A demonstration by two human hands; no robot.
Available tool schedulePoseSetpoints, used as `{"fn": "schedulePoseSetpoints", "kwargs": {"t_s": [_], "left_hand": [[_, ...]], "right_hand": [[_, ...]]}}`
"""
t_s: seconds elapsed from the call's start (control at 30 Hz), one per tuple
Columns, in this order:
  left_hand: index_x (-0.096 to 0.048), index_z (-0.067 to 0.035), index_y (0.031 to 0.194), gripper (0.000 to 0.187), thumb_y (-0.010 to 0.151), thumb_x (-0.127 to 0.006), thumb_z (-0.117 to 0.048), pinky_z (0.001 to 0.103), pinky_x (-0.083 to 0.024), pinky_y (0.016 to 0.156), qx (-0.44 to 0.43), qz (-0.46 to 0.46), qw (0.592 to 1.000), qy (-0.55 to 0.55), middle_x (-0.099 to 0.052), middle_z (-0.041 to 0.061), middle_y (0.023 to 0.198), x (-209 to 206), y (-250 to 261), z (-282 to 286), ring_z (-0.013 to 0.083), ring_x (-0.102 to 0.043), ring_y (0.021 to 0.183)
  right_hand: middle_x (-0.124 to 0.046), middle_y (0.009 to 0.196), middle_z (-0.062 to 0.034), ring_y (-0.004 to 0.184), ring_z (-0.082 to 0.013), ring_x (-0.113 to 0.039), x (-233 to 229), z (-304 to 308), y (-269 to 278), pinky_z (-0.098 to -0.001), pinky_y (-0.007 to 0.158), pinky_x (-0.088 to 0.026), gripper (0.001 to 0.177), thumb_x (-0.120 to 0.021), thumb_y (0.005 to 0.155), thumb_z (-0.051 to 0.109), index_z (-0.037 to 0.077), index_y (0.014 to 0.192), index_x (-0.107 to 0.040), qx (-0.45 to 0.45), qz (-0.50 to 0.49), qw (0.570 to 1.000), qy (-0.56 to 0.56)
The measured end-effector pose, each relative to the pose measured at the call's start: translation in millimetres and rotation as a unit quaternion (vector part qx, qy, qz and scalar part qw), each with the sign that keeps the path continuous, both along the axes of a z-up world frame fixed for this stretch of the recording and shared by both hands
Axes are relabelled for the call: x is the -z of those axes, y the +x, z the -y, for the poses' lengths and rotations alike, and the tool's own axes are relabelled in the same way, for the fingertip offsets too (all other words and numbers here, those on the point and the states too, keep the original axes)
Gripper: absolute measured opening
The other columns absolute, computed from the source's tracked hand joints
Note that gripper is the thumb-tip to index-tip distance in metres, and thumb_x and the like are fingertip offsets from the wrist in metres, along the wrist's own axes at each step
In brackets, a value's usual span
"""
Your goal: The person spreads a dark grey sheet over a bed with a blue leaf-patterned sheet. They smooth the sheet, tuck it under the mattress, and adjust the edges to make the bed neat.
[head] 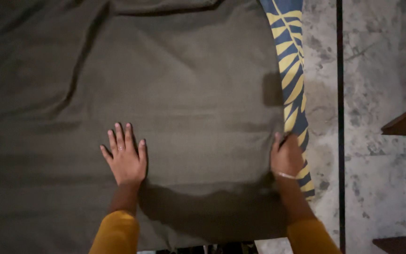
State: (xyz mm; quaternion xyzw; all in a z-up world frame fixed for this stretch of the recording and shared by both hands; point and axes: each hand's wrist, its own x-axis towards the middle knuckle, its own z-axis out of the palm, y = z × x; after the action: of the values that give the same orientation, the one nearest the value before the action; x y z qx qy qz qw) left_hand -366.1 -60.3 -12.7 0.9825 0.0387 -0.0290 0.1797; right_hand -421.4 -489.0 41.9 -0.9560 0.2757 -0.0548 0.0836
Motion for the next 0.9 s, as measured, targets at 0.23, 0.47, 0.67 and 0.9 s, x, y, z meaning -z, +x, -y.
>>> {"fn": "schedulePoseSetpoints", "kwargs": {"t_s": [0.23, 0.47, 0.67, 0.9], "left_hand": [[-0.035, -0.016, 0.160, 0.065, 0.103, -0.040, -0.048, 0.067, -0.010, 0.120, 0.002, 0.006, 1.000, 0.009, -0.026, 0.013, 0.169, 0, 2, -1, 0.0356, -0.019, 0.156], [-0.053, -0.016, 0.142, 0.043, 0.106, -0.048, -0.041, 0.066, -0.015, 0.124, 0.005, 0.051, 0.998, 0.043, -0.047, 0.009, 0.156, -6, 36, -5, 0.0315, -0.040, 0.151], [-0.045, -0.012, 0.153, 0.053, 0.101, -0.053, -0.016, 0.057, -0.033, 0.112, 0.070, 0.021, 0.993, 0.094, -0.046, 0.009, 0.159, -5, 156, -20, 0.0338, -0.055, 0.129], [-0.030, -0.015, 0.157, 0.086, 0.079, -0.064, -0.005, 0.041, -0.057, 0.087, 0.137, -0.130, 0.954, 0.230, -0.042, 0.009, 0.154, -2, 274, -30, 0.0313, -0.062, 0.117]], "right_hand": [[-0.070, 0.091, -0.0246, 0.079, -0.0501, -0.065, 15, 21, -4, -0.0597, 0.069, -0.048, 0.035, -0.052, 0.108, 0.039, 0.007, 0.121, -0.058, 0.101, -0.074, 0.992, -0.003], [-0.064, 0.117, -0.0241, 0.107, -0.0430, -0.061, -4, 27, 44, -0.0515, 0.093, -0.050, 0.025, -0.053, 0.112, 0.016, 0.002, 0.128, -0.066, -0.035, 0.119, 0.985, -0.120], [-0.065, 0.131, -0.0238, 0.118, -0.0400, -0.060, -22, 52, 154, -0.0499, 0.100, -0.049, 0.038, -0.058, 0.098, 0.003, -0.001, 0.135, -0.065, -0.325, 0.060, 0.940, -0.080], [-0.062, 0.137, -0.0232, 0.114, -0.0411, -0.065, -6, 78, 278, -0.0486, 0.098, -0.052, 0.046, -0.056, 0.093, 0.005, 0.002, 0.140, -0.057, -0.393, -0.133, 0.901, -0.128]]}}
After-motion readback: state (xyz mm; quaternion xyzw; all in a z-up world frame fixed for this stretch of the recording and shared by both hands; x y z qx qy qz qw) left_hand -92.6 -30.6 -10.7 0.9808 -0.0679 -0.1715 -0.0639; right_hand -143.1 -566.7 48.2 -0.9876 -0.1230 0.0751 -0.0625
